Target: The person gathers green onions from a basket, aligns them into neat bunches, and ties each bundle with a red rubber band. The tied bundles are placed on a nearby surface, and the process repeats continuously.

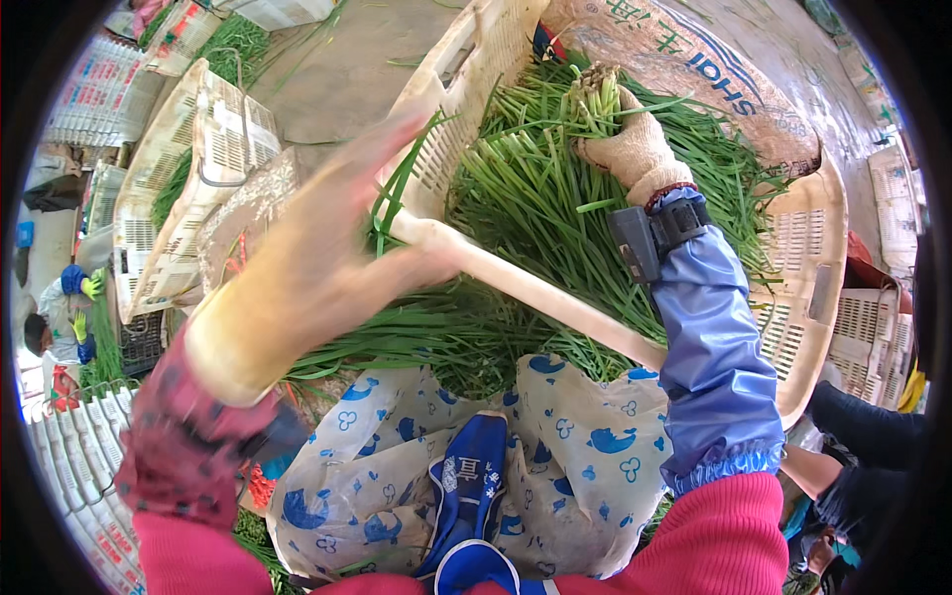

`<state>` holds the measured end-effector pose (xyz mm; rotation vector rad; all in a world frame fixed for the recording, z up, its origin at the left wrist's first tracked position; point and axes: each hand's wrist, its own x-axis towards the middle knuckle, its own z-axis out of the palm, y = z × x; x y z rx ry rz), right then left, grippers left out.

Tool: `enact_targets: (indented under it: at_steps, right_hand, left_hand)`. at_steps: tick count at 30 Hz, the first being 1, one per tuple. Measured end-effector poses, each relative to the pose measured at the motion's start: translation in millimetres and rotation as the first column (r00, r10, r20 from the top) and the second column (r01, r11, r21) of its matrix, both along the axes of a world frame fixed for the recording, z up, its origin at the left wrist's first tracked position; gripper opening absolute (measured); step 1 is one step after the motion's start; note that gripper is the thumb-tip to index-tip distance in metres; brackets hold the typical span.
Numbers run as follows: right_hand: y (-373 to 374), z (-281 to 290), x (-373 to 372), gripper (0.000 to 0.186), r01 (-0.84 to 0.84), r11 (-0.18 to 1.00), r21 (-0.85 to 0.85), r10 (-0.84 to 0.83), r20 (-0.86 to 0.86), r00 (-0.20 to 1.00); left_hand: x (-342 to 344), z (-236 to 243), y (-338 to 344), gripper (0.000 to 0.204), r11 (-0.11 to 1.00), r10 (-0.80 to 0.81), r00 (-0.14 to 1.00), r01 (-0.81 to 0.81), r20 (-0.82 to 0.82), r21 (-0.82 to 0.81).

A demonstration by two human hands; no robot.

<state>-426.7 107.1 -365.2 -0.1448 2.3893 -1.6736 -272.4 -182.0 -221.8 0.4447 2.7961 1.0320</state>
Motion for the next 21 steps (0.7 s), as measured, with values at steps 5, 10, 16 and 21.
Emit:
enact_targets:
  at_steps: [5,10,16,21]
  right_hand:
    - [1,-18,-5,0.094,0.001,1.0,0.004,0.0,-0.128,0.992]
    - [17,-12,-4,0.081,-0.058,0.996,-0.074,0.053,-0.061,0.997]
    - [35,-2,-6,0.077,0.088,0.996,0.003,-0.087,-0.086,0.992]
    - [28,-8,-8,0.078,0.035,0.999,-0.014,-0.036,-0.088,0.995]
  left_hand:
    - [-125,-74,112,0.116,0.987,0.118,0.982,-0.1,0.149,-0.122]
    - [-174,-133,107,0.09,0.982,-0.015,0.957,0.069,0.289,-0.176]
    - [-151,-130,81,0.065,0.841,0.021,0.941,0.166,0.339,-0.515]
    - [-148,-110,121,0.075,0.979,-0.074,0.952,0.127,0.297,-0.162]
